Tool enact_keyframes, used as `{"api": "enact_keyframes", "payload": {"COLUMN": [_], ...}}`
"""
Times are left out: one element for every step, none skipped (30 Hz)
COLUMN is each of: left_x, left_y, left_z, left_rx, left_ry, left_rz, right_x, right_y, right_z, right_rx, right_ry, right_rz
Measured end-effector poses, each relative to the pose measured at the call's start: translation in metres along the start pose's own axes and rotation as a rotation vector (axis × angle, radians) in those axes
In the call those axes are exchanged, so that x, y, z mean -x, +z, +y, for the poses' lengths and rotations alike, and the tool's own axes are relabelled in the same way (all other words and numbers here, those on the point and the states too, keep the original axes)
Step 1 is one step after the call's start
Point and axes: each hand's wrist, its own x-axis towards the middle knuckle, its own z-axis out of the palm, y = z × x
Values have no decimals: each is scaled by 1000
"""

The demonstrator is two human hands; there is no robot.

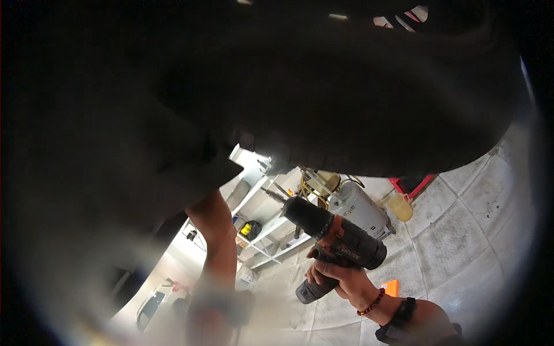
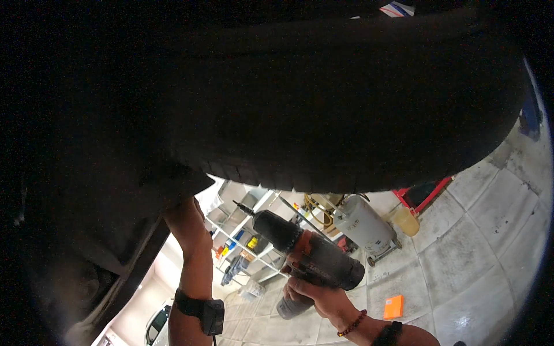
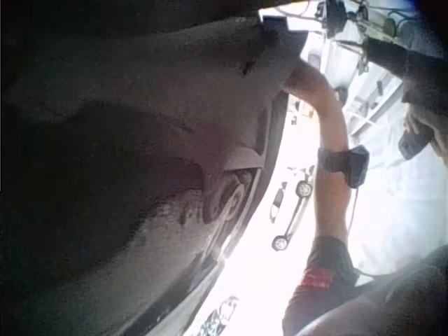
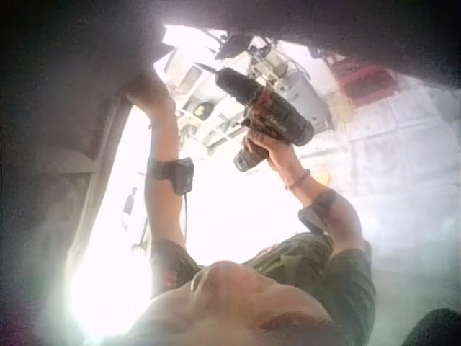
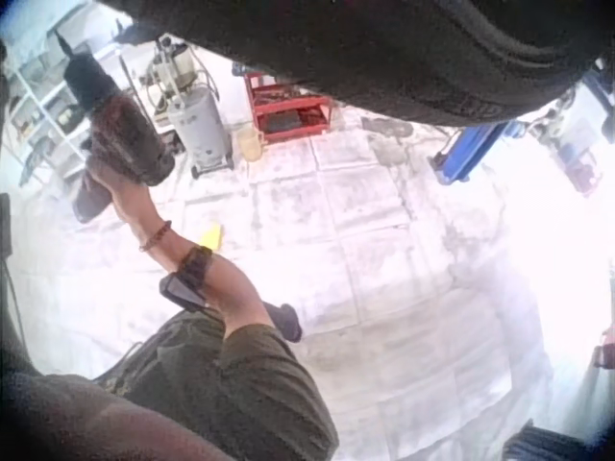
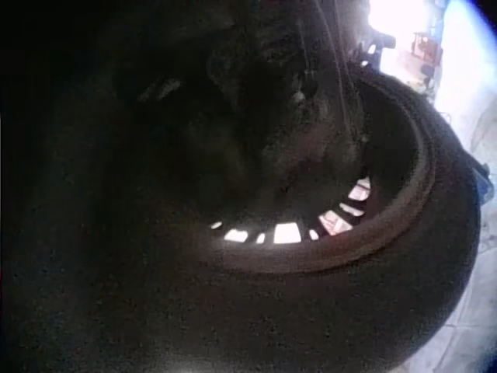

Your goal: The person uses a cordless impact driver to remove bolts from the underside of a vehicle. They work on multiple fasteners in the undercarriage area, occasionally adjusting their position and the tool to reach different bolts.

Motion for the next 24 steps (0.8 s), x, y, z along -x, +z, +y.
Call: {"api": "enact_keyframes", "payload": {"left_x": [0, 1, 1, 0, 0, 1, 2, 0, -2, -2, -1, 0, 5, 12, 22, 28, 29, 29, 28, 36, 38, 43, 43, 43], "left_y": [0, 1, 4, 5, 5, 9, 12, 11, 10, 8, 5, 3, -2, -5, -9, -7, -7, -8, -11, -11, -10, -10, -10, -11], "left_z": [0, 8, 9, 11, 12, 16, 20, 21, 21, 20, 18, 15, 8, 0, -7, -8, -8, -6, -1, -1, 2, 5, 12, 12], "left_rx": [99, 297, 400, 504, 600, 566, 532, 519, 506, 524, 366, 206, -128, -330, -544, -627, -606, -590, -585, -490, -397, -305, -218, -220], "left_ry": [-115, -361, -497, -638, -777, -814, -850, -875, -898, -916, -863, -807, -667, -497, -325, -132, -31, 71, 172, 16, -69, -153, -166, -140], "left_rz": [35, 50, 49, 63, 93, 98, 103, 106, 109, 106, 33, -30, -153, -205, -221, -172, -128, -84, -41, -79, -102, -115, -114, -134], "right_x": [0, -2, -2, -1, -1, -1, 0, -1, -1, 0, 0, 0, 1, 2, 3, 3, 3, 2, 4, 5, 5, 6, 7, 7], "right_y": [-2, -5, -6, -5, -5, -6, -7, -6, -4, -3, -2, -1, 0, 0, 0, 0, 0, 1, 1, 1, 0, -2, -3, -5], "right_z": [0, -2, -3, -4, -5, -6, -8, -9, -10, -11, -12, -14, -15, -15, -15, -17, -18, -20, -20, -21, -20, -18, -17, -16], "right_rx": [-10, 4, 2, -1, -4, -11, -18, -30, -44, -55, -67, -58, -48, -35, -28, -21, -13, 0, 10, 20, 22, 25, 27, 23], "right_ry": [9, 46, 48, 51, 54, 63, 73, 89, 95, 102, 109, 116, 128, 134, 148, 157, 166, 162, 160, 157, 161, 163, 164, 151], "right_rz": [8, -25, -25, -26, -26, -23, -20, -21, -17, -7, 3, 10, 12, 14, 12, 15, 18, 17, 13, 10, 17, 24, 31, 28]}}
